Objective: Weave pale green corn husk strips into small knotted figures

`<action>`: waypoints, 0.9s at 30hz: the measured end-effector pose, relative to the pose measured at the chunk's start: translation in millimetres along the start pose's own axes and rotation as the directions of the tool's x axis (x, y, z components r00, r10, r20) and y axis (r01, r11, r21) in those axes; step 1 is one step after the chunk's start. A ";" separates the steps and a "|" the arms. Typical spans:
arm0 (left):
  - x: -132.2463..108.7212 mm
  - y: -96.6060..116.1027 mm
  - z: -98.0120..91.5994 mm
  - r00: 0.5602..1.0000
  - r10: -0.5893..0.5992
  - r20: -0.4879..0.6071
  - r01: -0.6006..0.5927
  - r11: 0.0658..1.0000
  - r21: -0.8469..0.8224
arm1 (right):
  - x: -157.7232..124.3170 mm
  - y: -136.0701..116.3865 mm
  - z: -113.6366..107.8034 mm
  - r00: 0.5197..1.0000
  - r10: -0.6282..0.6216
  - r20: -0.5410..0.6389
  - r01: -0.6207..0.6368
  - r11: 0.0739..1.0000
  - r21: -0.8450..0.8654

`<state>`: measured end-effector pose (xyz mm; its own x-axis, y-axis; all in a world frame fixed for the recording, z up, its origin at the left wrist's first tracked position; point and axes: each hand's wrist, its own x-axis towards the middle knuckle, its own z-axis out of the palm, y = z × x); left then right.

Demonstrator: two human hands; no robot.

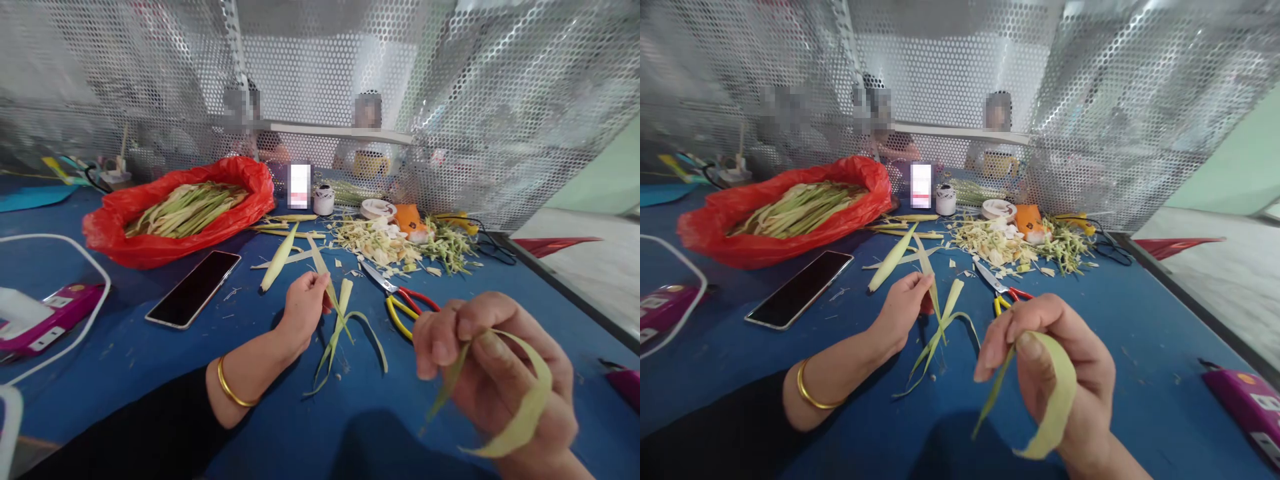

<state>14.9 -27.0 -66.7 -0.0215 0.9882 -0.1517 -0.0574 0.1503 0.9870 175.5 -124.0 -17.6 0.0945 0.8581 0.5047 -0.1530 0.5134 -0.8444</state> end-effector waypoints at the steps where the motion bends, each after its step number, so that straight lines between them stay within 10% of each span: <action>1: 1.2 0.7 -0.8 1.000 -0.007 0.007 0.007 1.000 -0.002 | 3.2 0.8 -1.8 0.998 0.047 -0.029 -0.048 0.998 -0.042; 4: 0.7 7.5 -2.1 0.999 -0.011 0.040 0.011 1.000 -0.008 | 13.3 16.3 -8.7 0.982 0.125 -0.140 -0.172 0.899 -0.403; 7: -5.3 20.1 -3.1 0.993 0.022 0.119 -0.022 1.000 0.004 | 19.6 42.0 -18.9 0.972 0.235 0.019 -0.106 0.509 -0.854; 10: -12.1 31.3 -6.2 0.975 0.100 0.199 -0.112 0.993 0.047 | 22.5 56.7 -25.8 0.960 0.253 0.120 0.047 0.277 -0.960; 20: -15.9 47.4 -23.6 0.890 0.207 0.407 -0.299 0.938 0.177 | 71.7 30.8 25.5 0.966 0.257 0.035 -0.218 0.878 -0.427; 27: -8.0 42.5 -34.8 0.800 -0.057 0.598 0.216 0.956 -0.199 | 72.9 53.4 48.4 0.875 0.431 0.219 -0.470 0.865 0.176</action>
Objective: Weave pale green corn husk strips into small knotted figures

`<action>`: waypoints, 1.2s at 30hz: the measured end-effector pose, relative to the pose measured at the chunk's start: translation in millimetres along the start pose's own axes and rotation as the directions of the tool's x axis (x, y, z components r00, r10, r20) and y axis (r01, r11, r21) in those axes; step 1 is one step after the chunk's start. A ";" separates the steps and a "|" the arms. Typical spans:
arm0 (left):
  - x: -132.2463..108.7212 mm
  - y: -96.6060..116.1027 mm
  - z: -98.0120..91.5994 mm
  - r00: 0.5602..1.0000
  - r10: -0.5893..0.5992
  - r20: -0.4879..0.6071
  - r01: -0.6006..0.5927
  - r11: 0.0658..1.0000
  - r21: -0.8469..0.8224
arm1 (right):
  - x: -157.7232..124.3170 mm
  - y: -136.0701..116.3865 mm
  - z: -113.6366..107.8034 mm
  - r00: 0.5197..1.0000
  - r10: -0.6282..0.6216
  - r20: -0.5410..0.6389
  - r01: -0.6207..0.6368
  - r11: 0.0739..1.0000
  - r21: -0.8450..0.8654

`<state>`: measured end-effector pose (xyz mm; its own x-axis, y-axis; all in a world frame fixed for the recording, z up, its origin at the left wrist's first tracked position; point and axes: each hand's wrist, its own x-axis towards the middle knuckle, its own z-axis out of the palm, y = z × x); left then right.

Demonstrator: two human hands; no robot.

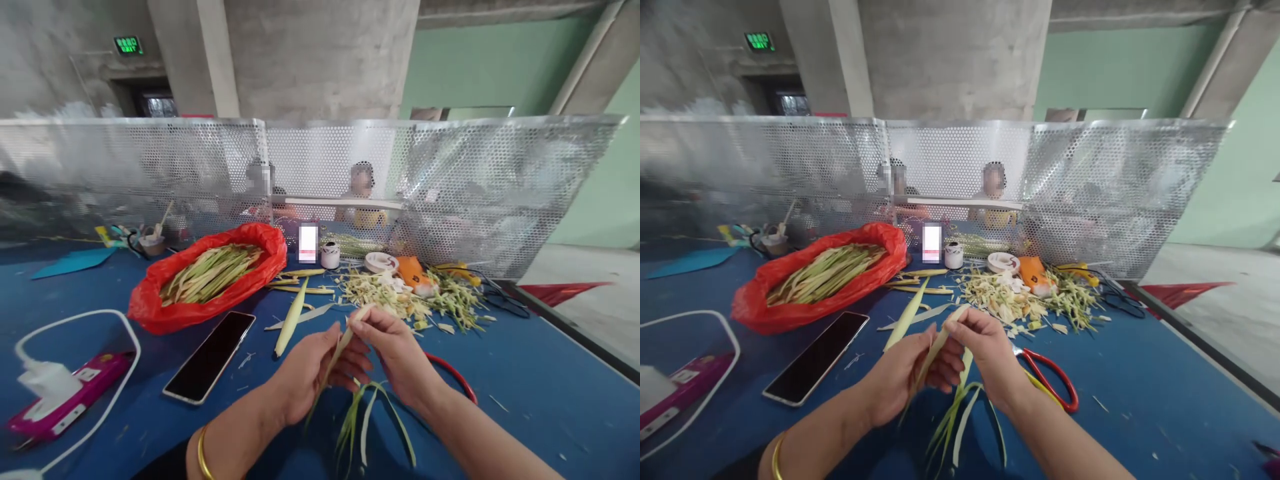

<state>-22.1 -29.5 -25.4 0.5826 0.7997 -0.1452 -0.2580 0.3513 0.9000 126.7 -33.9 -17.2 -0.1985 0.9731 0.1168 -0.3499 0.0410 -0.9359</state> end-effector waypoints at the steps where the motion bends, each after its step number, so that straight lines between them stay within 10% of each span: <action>1: 0.7 -2.6 -0.9 1.000 -0.017 -0.004 0.016 0.999 -0.031 | -0.1 5.3 -1.6 0.999 0.030 0.033 -0.031 0.998 0.048; 10: -0.6 -6.5 5.5 0.943 0.189 -0.272 -0.141 0.972 0.186 | 1.0 20.6 -20.5 0.980 -0.046 -0.196 0.011 0.985 -0.175; 26: -0.4 -3.5 6.4 0.919 0.274 -0.283 -0.181 0.932 0.313 | -9.3 11.5 -0.8 0.983 -0.017 -0.182 -0.053 0.927 -0.371; 36: -1.2 0.2 8.2 0.886 0.326 -0.329 -0.219 0.921 0.322 | -14.8 12.8 0.5 0.971 -0.230 -0.060 0.165 0.834 -0.527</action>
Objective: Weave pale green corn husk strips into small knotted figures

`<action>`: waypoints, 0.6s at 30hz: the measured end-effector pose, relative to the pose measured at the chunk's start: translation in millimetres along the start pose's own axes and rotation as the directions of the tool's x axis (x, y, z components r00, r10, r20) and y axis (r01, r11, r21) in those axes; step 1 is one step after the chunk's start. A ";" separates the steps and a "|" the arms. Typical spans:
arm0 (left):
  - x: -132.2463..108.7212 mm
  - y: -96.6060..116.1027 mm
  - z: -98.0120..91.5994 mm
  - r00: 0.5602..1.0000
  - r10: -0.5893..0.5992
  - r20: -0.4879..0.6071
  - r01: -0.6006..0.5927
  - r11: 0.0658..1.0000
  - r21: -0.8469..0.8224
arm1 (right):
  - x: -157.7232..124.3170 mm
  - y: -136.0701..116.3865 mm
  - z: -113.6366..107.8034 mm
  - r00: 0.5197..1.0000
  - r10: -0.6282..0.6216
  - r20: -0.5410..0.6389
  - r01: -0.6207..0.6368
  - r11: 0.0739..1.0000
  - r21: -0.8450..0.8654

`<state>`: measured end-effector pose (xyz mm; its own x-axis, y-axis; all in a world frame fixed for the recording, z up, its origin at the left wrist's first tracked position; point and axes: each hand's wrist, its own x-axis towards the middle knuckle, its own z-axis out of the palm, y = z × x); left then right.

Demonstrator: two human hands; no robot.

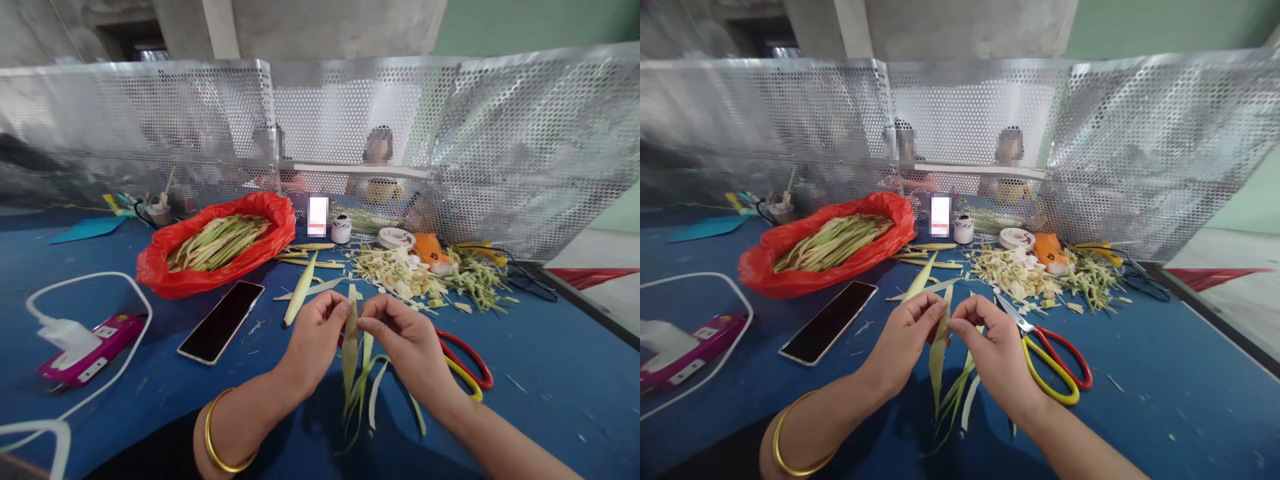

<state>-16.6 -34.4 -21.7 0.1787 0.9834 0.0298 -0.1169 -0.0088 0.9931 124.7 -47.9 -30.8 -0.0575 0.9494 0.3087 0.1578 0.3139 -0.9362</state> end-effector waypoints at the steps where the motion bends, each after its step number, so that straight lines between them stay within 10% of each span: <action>1: 0.8 0.6 -0.4 1.000 0.002 -0.011 -0.002 1.000 -0.012 | -0.6 -0.3 0.4 1.000 -0.019 0.010 0.019 1.000 0.004; 12: 5.9 -2.1 -7.3 0.963 0.033 -0.266 -0.024 0.999 0.039 | -11.0 -3.3 2.4 0.967 -0.213 0.138 0.221 0.974 -0.046; 18: 15.9 -4.9 -18.8 0.917 0.189 -0.352 -0.116 0.969 0.219 | -20.1 -7.7 6.6 0.965 -0.108 0.240 0.087 0.991 0.096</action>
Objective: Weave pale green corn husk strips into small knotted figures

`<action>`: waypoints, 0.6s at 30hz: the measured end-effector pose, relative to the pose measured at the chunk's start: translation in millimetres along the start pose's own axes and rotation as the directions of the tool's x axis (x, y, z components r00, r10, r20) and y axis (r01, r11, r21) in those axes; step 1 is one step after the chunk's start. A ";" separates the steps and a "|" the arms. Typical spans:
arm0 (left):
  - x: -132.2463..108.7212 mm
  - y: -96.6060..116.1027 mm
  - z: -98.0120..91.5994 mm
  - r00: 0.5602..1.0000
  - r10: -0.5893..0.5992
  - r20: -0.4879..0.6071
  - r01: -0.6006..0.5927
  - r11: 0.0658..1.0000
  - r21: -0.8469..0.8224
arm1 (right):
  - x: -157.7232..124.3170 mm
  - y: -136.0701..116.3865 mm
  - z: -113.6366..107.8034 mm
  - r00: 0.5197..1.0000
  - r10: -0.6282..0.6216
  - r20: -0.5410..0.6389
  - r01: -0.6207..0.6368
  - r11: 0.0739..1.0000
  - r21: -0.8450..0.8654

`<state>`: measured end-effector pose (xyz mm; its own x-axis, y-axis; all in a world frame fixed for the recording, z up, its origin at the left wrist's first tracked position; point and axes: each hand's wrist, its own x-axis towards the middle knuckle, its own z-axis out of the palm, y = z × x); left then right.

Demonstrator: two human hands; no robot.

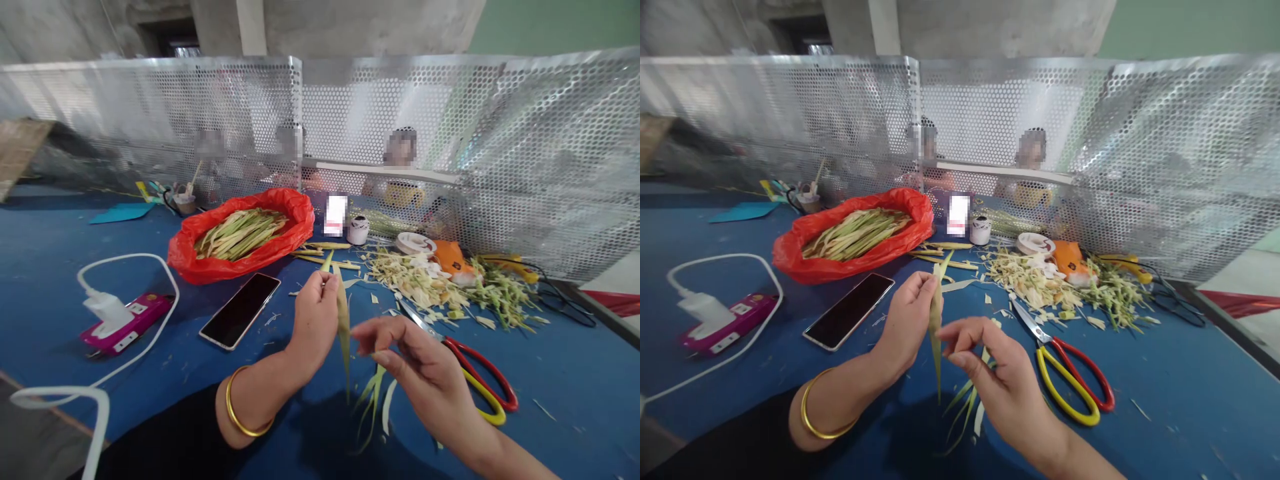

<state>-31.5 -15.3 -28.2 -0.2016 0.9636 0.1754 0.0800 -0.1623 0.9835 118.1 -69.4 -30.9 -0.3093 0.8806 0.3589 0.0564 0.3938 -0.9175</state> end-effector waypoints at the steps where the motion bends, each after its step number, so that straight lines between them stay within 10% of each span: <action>1: 0.5 -0.1 -0.3 1.000 0.019 -0.005 -0.019 0.999 0.030 | 0.6 -1.0 1.7 0.999 0.050 -0.011 -0.049 0.998 0.045; 8: -12.6 2.0 4.0 0.991 0.119 0.067 -0.132 0.965 0.227 | 12.8 -3.4 10.3 0.916 0.352 -0.191 -0.325 0.932 0.157; 18: -21.4 2.2 7.9 0.973 0.137 0.186 -0.161 0.980 0.121 | 17.2 -2.9 11.6 0.904 0.341 -0.260 -0.311 0.939 0.148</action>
<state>-19.3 -34.6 -30.2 -0.0033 0.9548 0.2973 0.2286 -0.2887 0.9297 101.6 -58.5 -24.1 -0.0139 0.9983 0.0561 0.0084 0.0562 -0.9984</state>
